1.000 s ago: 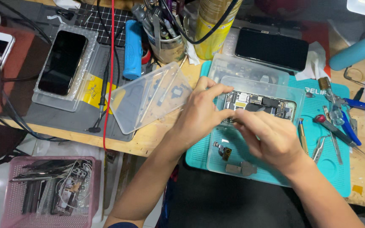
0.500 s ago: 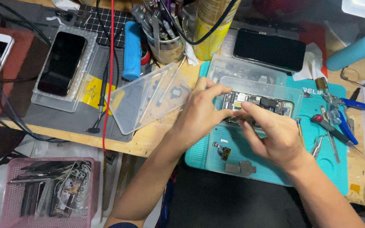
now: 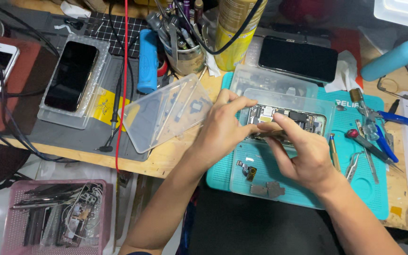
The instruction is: The person repairs a smartphone at a workbench. They use a screwdriver to unscrew and remove internal components from the opened phone, manipulate small parts inside the chassis, lift and reposition the phone body, and handle small screws and brackets on the mat.
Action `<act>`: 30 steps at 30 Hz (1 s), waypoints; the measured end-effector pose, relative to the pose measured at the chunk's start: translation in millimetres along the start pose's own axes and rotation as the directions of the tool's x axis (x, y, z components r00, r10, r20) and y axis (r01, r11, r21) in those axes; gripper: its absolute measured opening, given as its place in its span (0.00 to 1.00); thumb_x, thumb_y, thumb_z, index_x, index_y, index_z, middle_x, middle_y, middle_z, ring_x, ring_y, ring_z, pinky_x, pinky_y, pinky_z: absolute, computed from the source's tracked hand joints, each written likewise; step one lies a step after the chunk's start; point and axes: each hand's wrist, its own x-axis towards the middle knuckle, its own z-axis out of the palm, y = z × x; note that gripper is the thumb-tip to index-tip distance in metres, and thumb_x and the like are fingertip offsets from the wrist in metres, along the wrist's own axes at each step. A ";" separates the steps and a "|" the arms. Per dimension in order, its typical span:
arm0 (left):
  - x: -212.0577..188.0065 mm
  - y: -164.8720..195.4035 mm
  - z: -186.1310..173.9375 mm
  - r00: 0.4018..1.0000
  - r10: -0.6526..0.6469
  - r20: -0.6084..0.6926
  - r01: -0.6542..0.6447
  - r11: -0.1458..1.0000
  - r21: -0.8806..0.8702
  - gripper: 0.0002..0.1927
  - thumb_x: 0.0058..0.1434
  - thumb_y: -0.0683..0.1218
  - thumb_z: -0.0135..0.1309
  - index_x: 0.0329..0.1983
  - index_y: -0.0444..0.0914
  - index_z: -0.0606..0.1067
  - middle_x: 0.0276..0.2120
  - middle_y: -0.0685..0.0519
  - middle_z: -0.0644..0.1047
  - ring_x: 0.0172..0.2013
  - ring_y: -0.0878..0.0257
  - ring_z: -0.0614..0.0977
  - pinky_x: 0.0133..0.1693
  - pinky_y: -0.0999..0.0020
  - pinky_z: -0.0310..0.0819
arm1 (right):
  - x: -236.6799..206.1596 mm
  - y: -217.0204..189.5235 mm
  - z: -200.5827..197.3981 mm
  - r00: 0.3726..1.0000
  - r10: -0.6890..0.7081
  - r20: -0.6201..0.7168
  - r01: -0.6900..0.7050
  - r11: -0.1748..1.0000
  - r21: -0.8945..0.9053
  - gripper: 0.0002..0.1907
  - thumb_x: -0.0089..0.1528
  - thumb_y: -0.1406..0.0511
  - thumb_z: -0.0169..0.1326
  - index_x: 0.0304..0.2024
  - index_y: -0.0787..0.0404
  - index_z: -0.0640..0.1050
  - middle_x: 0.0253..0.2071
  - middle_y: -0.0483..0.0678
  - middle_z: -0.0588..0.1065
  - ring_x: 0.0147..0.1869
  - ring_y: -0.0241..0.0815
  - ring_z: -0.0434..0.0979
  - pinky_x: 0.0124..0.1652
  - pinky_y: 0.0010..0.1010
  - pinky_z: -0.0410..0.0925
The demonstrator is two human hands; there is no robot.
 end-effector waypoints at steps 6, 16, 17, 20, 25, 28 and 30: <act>-0.3 1.9 -1.9 0.999 0.038 -0.009 -0.038 0.999 -0.013 0.24 0.50 0.45 0.70 0.51 0.40 0.80 0.43 0.49 0.72 0.31 0.62 0.78 0.35 0.68 0.76 | -10.6 3.5 1.0 0.996 0.086 -0.037 -0.081 0.988 0.130 0.32 0.63 0.79 0.58 0.67 0.69 0.60 0.48 0.61 0.80 0.54 0.51 0.85 0.50 0.35 0.80; -2.9 9.0 -5.5 0.999 -0.030 0.030 0.030 0.999 -0.010 0.26 0.50 0.45 0.69 0.54 0.41 0.79 0.45 0.51 0.71 0.29 0.66 0.77 0.36 0.69 0.75 | -9.6 -0.6 -5.2 0.975 0.148 -0.166 -0.129 0.984 0.125 0.34 0.68 0.81 0.54 0.70 0.65 0.53 0.51 0.64 0.78 0.54 0.52 0.84 0.52 0.34 0.80; -2.9 9.5 -5.7 0.999 -0.029 0.030 0.029 1.000 -0.009 0.26 0.50 0.45 0.69 0.54 0.41 0.79 0.45 0.51 0.71 0.29 0.66 0.77 0.35 0.69 0.75 | -8.0 -0.5 -6.7 0.974 0.153 -0.167 -0.136 0.985 0.106 0.34 0.69 0.81 0.54 0.70 0.65 0.53 0.52 0.65 0.78 0.54 0.52 0.84 0.52 0.34 0.80; -3.1 10.3 -6.9 0.999 -0.035 0.037 0.035 0.999 -0.011 0.26 0.50 0.45 0.69 0.54 0.40 0.79 0.45 0.51 0.71 0.28 0.66 0.77 0.34 0.69 0.75 | -3.2 0.5 -9.8 0.976 0.153 -0.157 -0.143 0.987 0.070 0.33 0.69 0.81 0.54 0.70 0.65 0.53 0.52 0.64 0.78 0.54 0.52 0.84 0.53 0.34 0.80; -3.5 11.6 -8.7 0.998 -0.048 0.048 0.049 0.999 -0.023 0.27 0.50 0.45 0.69 0.55 0.40 0.79 0.45 0.52 0.71 0.27 0.67 0.77 0.34 0.70 0.75 | 1.7 2.8 -12.4 0.978 0.147 -0.148 -0.145 0.989 0.025 0.33 0.69 0.81 0.54 0.70 0.66 0.53 0.51 0.64 0.78 0.54 0.52 0.84 0.52 0.34 0.80; -3.8 12.9 -8.8 0.998 -0.042 0.041 0.043 0.999 -0.017 0.27 0.50 0.45 0.69 0.55 0.40 0.79 0.45 0.52 0.71 0.27 0.67 0.77 0.34 0.70 0.75 | 1.9 3.8 -11.3 0.975 0.151 -0.160 -0.148 0.988 0.036 0.33 0.69 0.81 0.54 0.70 0.66 0.53 0.52 0.65 0.78 0.54 0.52 0.84 0.53 0.34 0.80; -3.2 13.6 -8.7 0.997 -0.057 0.045 0.057 0.998 -0.010 0.28 0.49 0.45 0.70 0.55 0.40 0.79 0.44 0.52 0.71 0.27 0.67 0.77 0.34 0.70 0.75 | 1.6 5.0 -11.5 0.974 0.157 -0.161 -0.153 0.988 0.037 0.33 0.69 0.81 0.54 0.70 0.67 0.53 0.52 0.64 0.78 0.55 0.52 0.84 0.53 0.34 0.80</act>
